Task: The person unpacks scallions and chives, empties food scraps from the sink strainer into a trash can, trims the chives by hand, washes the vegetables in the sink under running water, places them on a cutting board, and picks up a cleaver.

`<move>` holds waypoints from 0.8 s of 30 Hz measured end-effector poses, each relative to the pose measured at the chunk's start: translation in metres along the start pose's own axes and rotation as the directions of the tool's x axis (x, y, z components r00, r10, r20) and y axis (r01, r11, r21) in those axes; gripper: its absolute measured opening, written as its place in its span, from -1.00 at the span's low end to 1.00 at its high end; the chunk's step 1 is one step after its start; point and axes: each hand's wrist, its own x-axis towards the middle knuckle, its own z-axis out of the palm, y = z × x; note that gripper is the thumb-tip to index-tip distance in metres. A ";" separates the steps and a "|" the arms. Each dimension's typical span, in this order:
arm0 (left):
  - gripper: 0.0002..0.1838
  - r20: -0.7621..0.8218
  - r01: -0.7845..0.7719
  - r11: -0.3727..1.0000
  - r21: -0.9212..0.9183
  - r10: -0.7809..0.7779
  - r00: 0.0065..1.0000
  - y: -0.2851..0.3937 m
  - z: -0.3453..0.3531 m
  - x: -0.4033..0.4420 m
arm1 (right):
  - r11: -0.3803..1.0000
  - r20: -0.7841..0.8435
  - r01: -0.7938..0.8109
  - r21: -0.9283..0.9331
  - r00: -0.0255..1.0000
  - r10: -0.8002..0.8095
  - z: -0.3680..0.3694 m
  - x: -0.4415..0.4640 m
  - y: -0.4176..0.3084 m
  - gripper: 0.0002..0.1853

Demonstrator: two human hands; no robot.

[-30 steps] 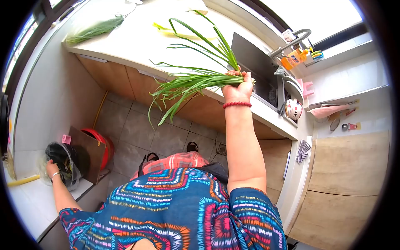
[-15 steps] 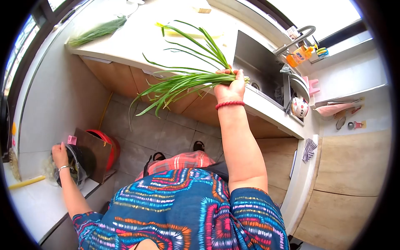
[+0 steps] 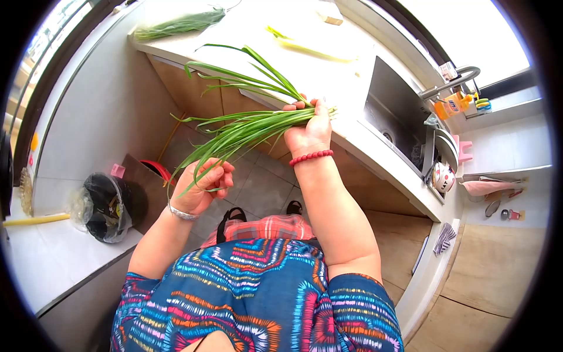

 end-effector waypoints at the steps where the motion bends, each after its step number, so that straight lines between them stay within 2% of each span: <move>1: -0.76 -0.003 0.000 1.000 0.001 0.000 1.000 0.000 0.001 0.000 | 1.000 0.016 -0.011 -0.004 1.000 0.011 0.000 -0.001 0.002 -0.78; 3: -0.81 -0.064 0.008 0.999 -0.047 -0.011 0.998 0.002 0.003 -0.001 | 1.000 0.015 -0.010 -0.017 1.000 0.010 0.000 -0.002 0.003 -0.79; 7: -0.81 -0.044 -0.049 0.998 -0.026 0.048 0.998 -0.011 -0.007 -0.002 | 0.999 0.006 -0.017 -0.051 1.000 0.017 -0.002 -0.002 0.004 -0.79; 9: -0.80 -0.085 -0.259 0.924 0.280 0.293 0.952 -0.020 -0.013 0.000 | 0.998 0.035 -0.027 -0.058 0.999 0.029 -0.004 0.000 0.003 -0.78; 10: -0.80 -0.118 -0.206 0.881 0.426 0.280 0.953 -0.020 -0.016 -0.002 | 0.999 0.040 -0.036 -0.030 0.998 0.037 -0.004 0.001 0.003 -0.79; 11: -0.80 -0.135 -0.207 0.880 0.427 0.289 0.948 -0.020 -0.021 -0.003 | 0.999 0.046 -0.051 -0.004 0.998 0.051 -0.004 0.002 0.004 -0.79; 13: -0.78 -0.094 -0.282 0.543 0.791 0.563 0.821 -0.020 -0.035 -0.007 | 0.998 0.041 -0.064 0.028 0.997 0.062 -0.001 0.007 -0.001 -0.79; 14: -0.80 -0.237 -0.157 0.739 0.655 0.399 0.886 -0.011 -0.049 -0.014 | 0.992 0.102 -0.122 0.018 0.988 0.120 -0.004 0.012 -0.008 -0.78; 15: -0.84 -0.372 -0.197 0.911 0.361 0.335 0.866 -0.008 -0.064 -0.018 | 0.997 0.105 -0.074 0.003 0.992 0.073 -0.009 0.024 -0.015 -0.77; 16: -0.85 -0.410 -0.306 0.928 0.214 0.369 0.834 -0.003 -0.082 -0.025 | 0.998 0.111 -0.057 0.016 0.992 0.055 -0.004 0.017 -0.020 -0.75; 17: -0.85 -0.446 -0.417 0.906 0.069 0.402 0.800 0.004 -0.101 -0.035 | 0.999 0.130 -0.052 0.016 0.990 0.050 -0.011 0.028 -0.031 -0.74; 20: -0.82 -0.558 -0.604 0.788 0.121 0.557 0.615 0.025 -0.145 -0.073 | 0.999 0.135 0.034 -0.027 0.990 -0.030 -0.021 0.034 -0.058 -0.69; 23: -0.75 -0.654 -0.646 0.691 0.325 0.658 0.374 0.045 -0.170 -0.111 | 0.994 0.136 0.090 -0.055 0.987 -0.082 -0.045 0.050 -0.090 -0.68; 24: -0.75 -0.664 -0.627 0.643 0.439 0.702 0.255 0.050 -0.177 -0.122 | 0.993 0.139 0.109 -0.052 0.985 -0.101 -0.049 0.051 -0.098 -0.68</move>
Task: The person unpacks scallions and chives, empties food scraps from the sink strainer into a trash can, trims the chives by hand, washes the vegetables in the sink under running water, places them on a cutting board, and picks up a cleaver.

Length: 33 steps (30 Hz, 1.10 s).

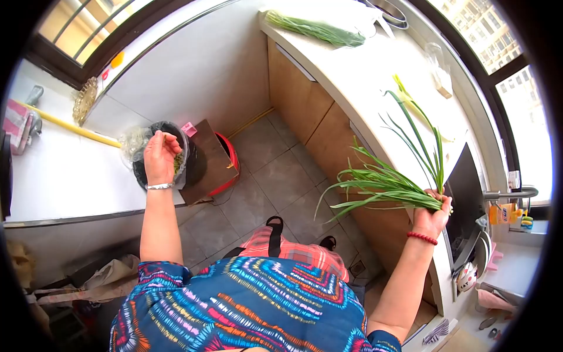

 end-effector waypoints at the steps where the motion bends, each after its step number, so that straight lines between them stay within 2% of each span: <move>1: -0.75 -0.070 -0.095 0.993 0.075 0.101 0.992 0.006 -0.010 0.004 | 1.000 -0.014 -0.017 -0.005 1.000 0.017 -0.005 0.003 -0.008 -0.69; 3: -0.83 -0.235 -0.252 0.898 0.360 0.349 0.907 0.010 -0.029 0.012 | 1.000 -0.035 0.002 0.025 0.999 -0.002 -0.012 0.008 -0.021 -0.68; 4: -0.86 -0.101 -0.282 0.673 0.683 0.469 0.877 0.005 -0.045 0.019 | 0.998 -0.048 -0.033 0.046 0.998 0.035 -0.015 0.009 -0.026 -0.68; 5: -0.80 0.082 -0.299 0.348 0.888 0.520 0.850 -0.010 -0.063 0.029 | 0.999 -0.040 -0.031 0.023 0.999 0.032 -0.012 0.004 -0.025 -0.67; 6: -0.68 0.149 -0.182 0.139 0.973 0.222 0.964 -0.047 -0.098 0.036 | 1.000 -0.070 0.012 0.016 0.997 -0.011 -0.013 0.003 -0.022 -0.67; 7: -0.54 0.146 -0.156 -0.108 0.982 -0.091 0.985 -0.082 -0.120 0.039 | 0.997 -0.093 0.070 0.013 0.993 -0.068 -0.012 0.005 -0.019 -0.67; 9: -0.36 -0.129 -0.003 -0.379 0.925 -0.323 0.938 -0.060 -0.096 0.024 | 0.995 -0.116 0.088 0.043 0.990 -0.083 -0.001 -0.003 -0.011 -0.67; 10: -0.46 -0.118 0.040 -0.316 0.948 -0.231 0.966 -0.061 -0.098 0.025 | 0.994 -0.108 0.064 0.094 0.993 -0.053 -0.001 -0.006 -0.010 -0.68; 11: -0.55 -0.004 -0.020 -0.178 0.984 -0.133 0.991 -0.079 -0.125 0.037 | 0.989 -0.091 0.030 0.145 0.996 -0.017 0.001 -0.008 -0.009 -0.69; 13: -0.59 0.012 -0.031 -0.109 0.994 -0.170 0.985 -0.090 -0.153 0.062 | 0.992 -0.119 0.087 0.094 0.990 -0.076 0.012 -0.017 0.000 -0.69; 15: -0.60 -0.002 -0.020 -0.265 0.964 -0.084 0.997 -0.074 -0.133 0.055 | 0.988 -0.113 0.044 0.148 0.993 -0.027 0.018 -0.024 0.003 -0.70; 17: -0.61 -0.138 0.126 -0.420 0.899 0.003 0.990 -0.046 -0.095 0.040 | 0.987 -0.117 0.050 0.154 0.993 -0.032 0.023 -0.029 0.005 -0.72; 18: -0.61 -0.126 0.128 -0.392 0.911 0.029 0.992 -0.050 -0.106 0.046 | 0.987 -0.117 0.056 0.151 0.992 -0.039 0.023 -0.030 0.004 -0.72; 19: -0.75 -0.190 0.159 -0.406 0.900 -0.037 0.981 -0.046 -0.102 0.049 | 0.987 -0.117 0.062 0.147 0.992 -0.045 0.022 -0.030 0.004 -0.72; 20: -0.81 -0.168 0.129 -0.377 0.917 -0.074 0.983 -0.047 -0.110 0.052 | 0.985 -0.123 0.076 0.153 0.991 -0.057 0.020 -0.031 0.002 -0.72; 21: -0.81 -0.146 0.099 -0.346 0.933 -0.111 0.983 -0.052 -0.125 0.057 | 0.984 -0.114 0.078 0.159 0.992 -0.060 0.019 -0.031 0.000 -0.73; 22: -0.70 -0.159 0.128 -0.382 0.915 -0.051 0.986 -0.066 -0.139 0.062 | 0.983 -0.105 0.079 0.165 0.993 -0.062 0.017 -0.031 -0.002 -0.73; 23: -0.65 -0.144 0.120 -0.405 0.907 -0.029 0.989 -0.066 -0.137 0.058 | 0.982 -0.108 0.092 0.168 0.991 -0.074 0.016 -0.031 -0.005 -0.73; 25: -0.66 -0.217 0.166 -0.428 0.889 -0.075 0.973 -0.055 -0.116 0.051 | 0.976 -0.154 0.118 0.184 0.984 -0.089 0.011 -0.031 -0.017 -0.74; 27: -0.68 -0.345 0.182 -0.447 0.876 -0.315 0.884 -0.047 -0.112 0.067 | 0.972 -0.150 0.154 0.176 0.980 -0.128 0.001 -0.029 -0.031 -0.74; 29: -0.76 -0.236 0.200 -0.399 0.895 -0.040 0.971 -0.054 -0.107 0.062 | 0.963 -0.173 0.196 0.184 0.971 -0.165 -0.006 -0.028 -0.047 -0.74; 31: -0.72 0.013 0.021 -0.281 0.959 0.120 0.993 -0.073 -0.120 0.073 | 0.953 -0.160 0.229 0.201 0.967 -0.198 -0.019 -0.024 -0.065 -0.73; 33: -0.67 0.112 -0.068 -0.268 0.961 0.151 0.982 -0.071 -0.084 0.074 | 0.938 -0.162 0.266 0.221 0.959 -0.234 -0.028 -0.019 -0.084 -0.73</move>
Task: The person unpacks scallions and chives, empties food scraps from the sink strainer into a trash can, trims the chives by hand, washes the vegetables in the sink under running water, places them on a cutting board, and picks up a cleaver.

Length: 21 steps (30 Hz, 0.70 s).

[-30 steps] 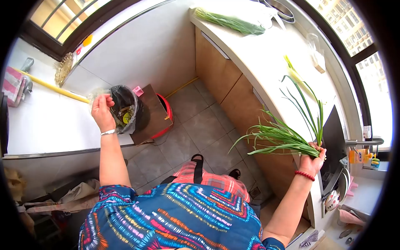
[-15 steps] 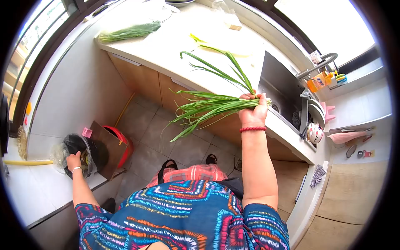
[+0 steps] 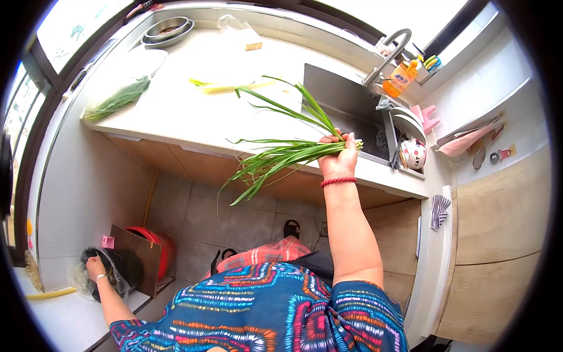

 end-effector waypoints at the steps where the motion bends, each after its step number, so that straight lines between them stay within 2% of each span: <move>1: -0.71 0.167 0.048 0.999 -0.001 -0.047 0.985 0.021 -0.008 0.007 | 1.000 -0.020 0.023 0.019 1.000 -0.023 -0.002 0.006 -0.011 -0.72; 2: -0.76 0.327 0.093 0.996 0.010 -0.091 0.941 0.049 -0.020 0.011 | 0.999 -0.019 0.040 0.035 0.999 -0.040 -0.003 0.013 -0.023 -0.72; 4: -0.79 0.257 0.112 0.993 -0.030 -0.100 0.961 0.093 -0.026 0.011 | 0.995 -0.030 0.086 0.059 0.996 -0.085 -0.006 0.030 -0.049 -0.73; 5: -0.79 0.106 -0.068 0.993 -0.095 0.078 0.991 0.111 -0.026 0.013 | 0.992 -0.028 0.112 0.057 0.993 -0.110 -0.006 0.039 -0.063 -0.73; 6: -0.80 -0.058 -0.254 0.958 -0.132 0.248 0.967 0.134 -0.027 0.013 | 0.989 -0.027 0.139 0.057 0.990 -0.138 -0.006 0.049 -0.081 -0.74; 7: -0.81 -0.274 -0.408 0.883 -0.233 0.343 0.898 0.156 -0.026 0.006 | 0.981 -0.036 0.192 -0.029 0.980 -0.193 -0.006 0.061 -0.099 -0.75; 8: -0.81 -0.291 -0.430 0.871 -0.239 0.358 0.887 0.195 -0.041 -0.006 | 0.963 -0.041 0.242 -0.115 0.968 -0.248 -0.004 0.072 -0.116 -0.75; 9: -0.81 -0.271 -0.424 0.812 -0.401 0.337 0.902 0.232 -0.055 -0.018 | 0.949 0.025 0.264 -0.171 0.964 -0.263 -0.008 0.090 -0.136 -0.77; 10: -0.81 -0.244 -0.402 0.730 -0.553 0.319 0.916 0.270 -0.070 -0.033 | 0.944 0.017 0.269 -0.192 0.963 -0.271 -0.011 0.113 -0.156 -0.77; 11: -0.76 -0.117 -0.314 0.715 -0.624 0.312 0.943 0.306 -0.088 -0.049 | 0.934 0.028 0.286 -0.214 0.958 -0.287 -0.011 0.134 -0.174 -0.76; 12: -0.73 -0.073 -0.251 0.472 -0.845 0.363 0.929 0.344 -0.094 -0.068 | 0.925 0.039 0.295 -0.239 0.955 -0.295 -0.010 0.158 -0.190 -0.75; 13: -0.69 -0.042 -0.137 0.196 -0.971 0.423 0.905 0.380 -0.101 -0.089 | 0.937 0.048 0.271 -0.223 0.963 -0.267 -0.011 0.182 -0.203 -0.75; 14: -0.65 0.037 0.076 -0.056 -0.996 0.512 0.858 0.429 -0.122 -0.125 | 0.944 0.065 0.252 -0.214 0.968 -0.244 -0.012 0.204 -0.214 -0.75; 15: -0.63 0.115 0.299 -0.213 -0.930 0.604 0.788 0.475 -0.141 -0.160 | 0.947 0.062 0.231 -0.222 0.973 -0.223 -0.012 0.226 -0.223 -0.75; 16: -0.59 0.128 0.509 -0.307 -0.804 0.747 0.653 0.517 -0.155 -0.190 | 0.952 0.066 0.199 -0.234 0.980 -0.189 -0.010 0.249 -0.230 -0.75; 18: -0.53 0.140 0.759 -0.296 -0.580 0.882 0.451 0.592 -0.166 -0.238 | 0.950 0.065 0.156 -0.270 0.988 -0.143 -0.002 0.290 -0.238 -0.76; 21: -0.49 0.027 0.911 -0.204 -0.357 0.973 0.228 0.680 -0.160 -0.282 | 0.910 0.092 0.188 -0.370 0.982 -0.166 0.005 0.347 -0.241 -0.77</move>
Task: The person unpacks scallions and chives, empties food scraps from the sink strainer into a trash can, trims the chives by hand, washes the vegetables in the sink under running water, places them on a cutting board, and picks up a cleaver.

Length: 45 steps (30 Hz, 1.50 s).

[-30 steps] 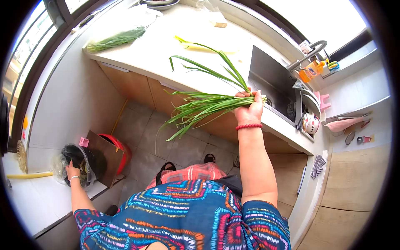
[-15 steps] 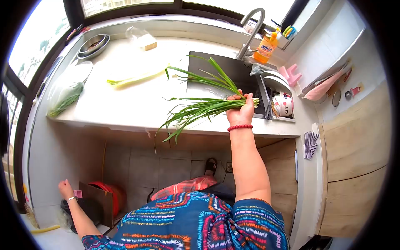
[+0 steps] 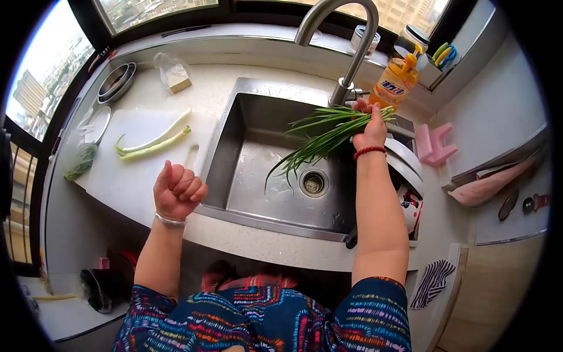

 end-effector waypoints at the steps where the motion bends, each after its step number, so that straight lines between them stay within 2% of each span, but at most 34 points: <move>1: -0.48 0.079 0.052 0.997 -0.063 -0.047 0.996 -0.016 0.001 0.021 | 0.999 0.003 0.022 -0.032 1.000 -0.022 0.001 0.014 0.001 -0.78; 3: -0.47 0.142 0.154 0.971 -0.182 -0.129 0.981 -0.042 -0.002 0.055 | 0.991 0.006 0.084 -0.109 0.996 -0.084 0.003 0.039 0.006 -0.77; 9: -0.44 0.159 0.332 0.900 -0.283 -0.298 0.941 -0.093 -0.014 0.124 | 0.944 0.085 0.240 -0.228 0.970 -0.226 -0.007 0.102 0.016 -0.83; 11: -0.45 0.024 0.337 0.878 -0.339 -0.350 0.936 -0.102 -0.017 0.140 | 0.944 0.088 0.249 -0.215 0.968 -0.235 -0.008 0.115 0.015 -0.82; 13: -0.46 0.043 0.357 0.859 -0.367 -0.368 0.929 -0.110 -0.025 0.152 | 0.927 0.114 0.290 -0.239 0.956 -0.269 -0.007 0.121 0.014 -0.82; 16: -0.50 0.045 0.362 0.848 -0.387 -0.374 0.926 -0.120 -0.030 0.166 | 0.946 0.053 0.226 -0.231 0.974 -0.220 -0.010 0.123 0.007 -0.81; 18: -0.55 -0.111 0.334 0.889 -0.314 -0.384 0.917 -0.123 -0.028 0.171 | 0.949 0.035 0.215 -0.230 0.976 -0.213 -0.008 0.120 0.004 -0.81; 21: -0.57 -0.034 0.352 0.862 -0.365 -0.390 0.920 -0.132 -0.040 0.176 | 0.954 -0.012 0.206 -0.216 0.977 -0.213 -0.006 0.103 0.010 -0.81; 23: -0.59 -0.020 0.369 0.845 -0.387 -0.408 0.913 -0.137 -0.047 0.178 | 0.967 0.011 0.132 -0.220 0.991 -0.133 -0.008 0.082 0.019 -0.81; 26: -0.61 -0.065 0.401 0.851 -0.339 -0.447 0.892 -0.138 -0.046 0.175 | 0.957 0.139 0.025 -0.291 0.990 0.016 -0.009 0.040 0.038 -0.79; 28: -0.61 -0.398 0.467 0.883 0.045 -0.413 0.820 -0.130 -0.035 0.169 | 0.935 0.183 -0.131 -0.330 0.963 0.199 -0.005 0.008 0.050 -0.80; 29: -0.61 -0.397 0.468 0.882 0.046 -0.414 0.819 -0.131 -0.038 0.167 | 0.912 0.200 -0.225 -0.344 0.931 0.305 -0.003 -0.005 0.057 -0.80; 30: -0.60 -0.395 0.426 0.856 0.292 -0.298 0.869 -0.132 -0.044 0.163 | 0.901 0.241 -0.285 -0.328 0.897 0.371 -0.002 -0.016 0.066 -0.82; 31: -0.57 -0.363 0.362 0.773 0.520 -0.184 0.913 -0.133 -0.048 0.159 | 0.884 0.283 -0.346 -0.315 0.855 0.435 0.000 -0.027 0.076 -0.84; 33: -0.56 -0.210 0.324 0.831 0.453 -0.253 0.944 -0.132 -0.043 0.150 | 0.856 0.370 -0.441 -0.268 0.774 0.514 0.005 -0.044 0.097 -0.86; 34: -0.53 -0.208 0.307 0.825 0.474 -0.234 0.950 -0.134 -0.039 0.146 | 0.856 0.333 -0.423 -0.298 0.794 0.508 0.008 -0.052 0.108 -0.86; 36: -0.39 -0.172 0.289 0.821 0.493 -0.234 0.957 -0.138 -0.039 0.144 | 0.895 0.355 -0.335 -0.295 0.831 0.428 0.014 -0.059 0.129 -0.81; 37: -0.39 -0.170 0.284 0.823 0.492 -0.229 0.958 -0.138 -0.042 0.142 | 0.914 0.357 -0.280 -0.294 0.855 0.376 0.017 -0.062 0.135 -0.79; 38: -0.32 -0.147 0.268 0.829 0.490 -0.225 0.963 -0.138 -0.043 0.140 | 0.913 0.337 -0.213 -0.348 0.880 0.334 0.023 -0.067 0.134 -0.75; 39: -0.25 -0.126 0.254 0.836 0.486 -0.221 0.967 -0.136 -0.044 0.137 | 0.912 0.338 -0.212 -0.352 0.880 0.334 0.027 -0.070 0.134 -0.75; 40: -0.24 -0.197 0.428 0.801 0.419 -0.380 0.904 -0.127 -0.047 0.133 | 0.906 0.355 -0.108 -0.409 0.896 0.267 0.031 -0.072 0.135 -0.73; 41: -0.24 -0.196 0.425 0.805 0.414 -0.377 0.905 -0.125 -0.051 0.132 | 0.887 0.377 -0.005 -0.462 0.904 0.201 0.033 -0.073 0.137 -0.70; 42: -0.29 -0.188 0.435 0.790 0.433 -0.393 0.900 -0.124 -0.056 0.131 | 0.900 0.443 0.046 -0.434 0.880 0.169 0.032 -0.072 0.143 -0.68; 43: -0.33 -0.180 0.445 0.774 0.451 -0.409 0.895 -0.124 -0.058 0.130 | 0.897 0.444 0.045 -0.441 0.879 0.174 0.031 -0.070 0.143 -0.68; 44: -0.46 -0.248 0.455 0.728 0.513 -0.382 0.890 -0.122 -0.051 0.131 | 0.928 0.396 -0.172 -0.329 0.867 0.301 0.034 -0.069 0.137 -0.67; 45: -0.46 -0.248 0.454 0.732 0.507 -0.381 0.891 -0.123 -0.054 0.130 | 0.904 0.363 -0.378 -0.199 0.829 0.427 0.039 -0.068 0.132 -0.67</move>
